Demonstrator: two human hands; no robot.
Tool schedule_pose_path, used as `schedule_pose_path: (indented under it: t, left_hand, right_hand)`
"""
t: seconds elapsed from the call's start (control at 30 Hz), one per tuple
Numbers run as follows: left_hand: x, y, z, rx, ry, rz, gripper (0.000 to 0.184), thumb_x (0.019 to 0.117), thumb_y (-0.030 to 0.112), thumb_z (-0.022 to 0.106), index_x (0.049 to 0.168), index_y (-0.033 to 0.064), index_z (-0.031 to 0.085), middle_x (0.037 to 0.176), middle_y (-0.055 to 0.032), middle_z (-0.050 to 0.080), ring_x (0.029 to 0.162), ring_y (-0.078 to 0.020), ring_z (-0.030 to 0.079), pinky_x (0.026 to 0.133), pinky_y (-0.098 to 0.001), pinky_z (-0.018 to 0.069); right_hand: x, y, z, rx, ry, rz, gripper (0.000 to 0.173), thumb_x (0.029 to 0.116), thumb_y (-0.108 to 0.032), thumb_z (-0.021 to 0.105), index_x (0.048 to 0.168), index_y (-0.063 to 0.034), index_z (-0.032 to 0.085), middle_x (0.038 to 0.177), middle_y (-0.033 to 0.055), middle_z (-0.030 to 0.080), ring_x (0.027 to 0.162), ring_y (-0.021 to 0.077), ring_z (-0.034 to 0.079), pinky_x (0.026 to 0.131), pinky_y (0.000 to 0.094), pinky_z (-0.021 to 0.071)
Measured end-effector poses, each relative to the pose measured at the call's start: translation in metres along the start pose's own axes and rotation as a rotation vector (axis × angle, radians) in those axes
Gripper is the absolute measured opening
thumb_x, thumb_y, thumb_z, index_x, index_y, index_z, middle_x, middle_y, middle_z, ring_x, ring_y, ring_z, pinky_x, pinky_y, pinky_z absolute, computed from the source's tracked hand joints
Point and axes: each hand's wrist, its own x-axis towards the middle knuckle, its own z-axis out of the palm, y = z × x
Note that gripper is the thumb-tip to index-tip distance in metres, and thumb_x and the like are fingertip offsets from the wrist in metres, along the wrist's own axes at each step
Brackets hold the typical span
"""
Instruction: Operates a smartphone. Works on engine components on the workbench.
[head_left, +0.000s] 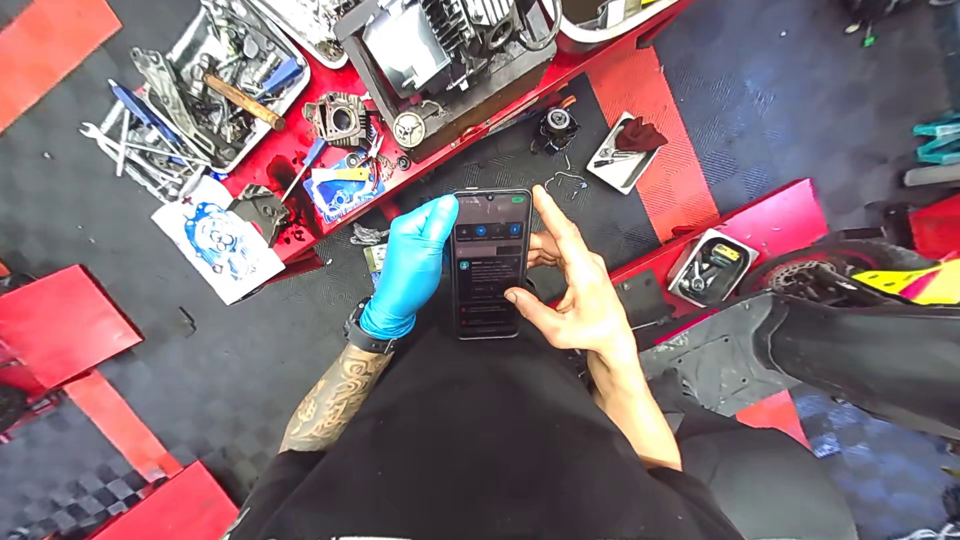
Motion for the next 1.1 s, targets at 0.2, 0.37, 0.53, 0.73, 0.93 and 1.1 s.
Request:
schedule_pose_path:
  t: [0.2,0.37,0.53,0.73,0.93,1.1]
  left_hand:
    - [-0.0013,-0.0022,-0.0004,0.019,0.004,-0.003,0.039,0.1123,0.026,0.04,0.102,0.0072,0.072,0.092,-0.0029,0.074,0.085,-0.0114,0.071,0.075,-0.031,0.0611]
    - [-0.0017,-0.0023,0.0015,0.013,0.005,-0.005,0.039,0.1125,0.025,0.039,0.103,0.0067,0.072,0.092,-0.0031,0.074,0.085,-0.0113,0.071,0.076,-0.0308,0.061]
    - [-0.0015,-0.0027,0.003,0.02,0.0,-0.003,0.039,0.1124,0.026,0.039,0.104,0.0072,0.072,0.092,-0.003,0.074,0.084,-0.0111,0.071,0.074,-0.0305,0.0612]
    - [-0.0024,-0.0038,0.0049,0.014,0.009,-0.018,0.038,0.1119,0.028,0.041,0.103,0.0084,0.073,0.091,-0.002,0.074,0.083,-0.0109,0.071,0.074,-0.0304,0.0609]
    - [-0.0038,-0.0043,0.0045,0.03,0.007,-0.017,0.038,0.1121,0.027,0.04,0.104,0.0078,0.072,0.089,-0.0018,0.073,0.081,-0.01,0.071,0.072,-0.0294,0.0607]
    - [-0.0053,-0.0047,0.0046,0.026,0.006,-0.009,0.038,0.1121,0.026,0.04,0.104,0.0071,0.072,0.089,-0.0023,0.073,0.081,-0.0103,0.071,0.072,-0.0295,0.0608]
  right_hand:
    - [-0.0009,0.0008,0.0015,0.012,0.004,-0.004,0.1,0.0864,-0.017,0.075,0.164,-0.0046,0.014,0.121,0.0077,0.071,0.104,0.0143,0.071,0.091,0.0347,0.0629]
    - [-0.0014,0.001,0.0007,0.028,0.0,-0.012,0.1,0.086,-0.015,0.075,0.164,-0.0031,0.014,0.122,0.0088,0.07,0.105,0.0155,0.071,0.092,0.0354,0.0629]
    - [-0.0028,0.0021,0.0004,0.037,0.009,-0.015,0.1,0.0858,-0.014,0.076,0.164,-0.0024,0.014,0.123,0.0095,0.07,0.105,0.0159,0.071,0.092,0.0354,0.063]
    - [-0.0057,0.0016,0.0002,0.038,0.012,0.0,0.1,0.0863,-0.014,0.076,0.164,-0.0046,0.014,0.123,0.0094,0.07,0.106,0.0168,0.071,0.092,0.0365,0.0628]
    - [-0.0067,0.0025,0.0011,0.036,0.016,-0.01,0.1,0.086,-0.014,0.076,0.164,-0.0037,0.015,0.123,0.0091,0.07,0.106,0.0165,0.071,0.093,0.0364,0.0625]
    - [-0.0082,0.0028,0.0019,0.025,0.015,-0.007,0.1,0.0864,-0.016,0.076,0.164,-0.0051,0.014,0.124,0.0083,0.07,0.107,0.0156,0.071,0.093,0.0358,0.0625]
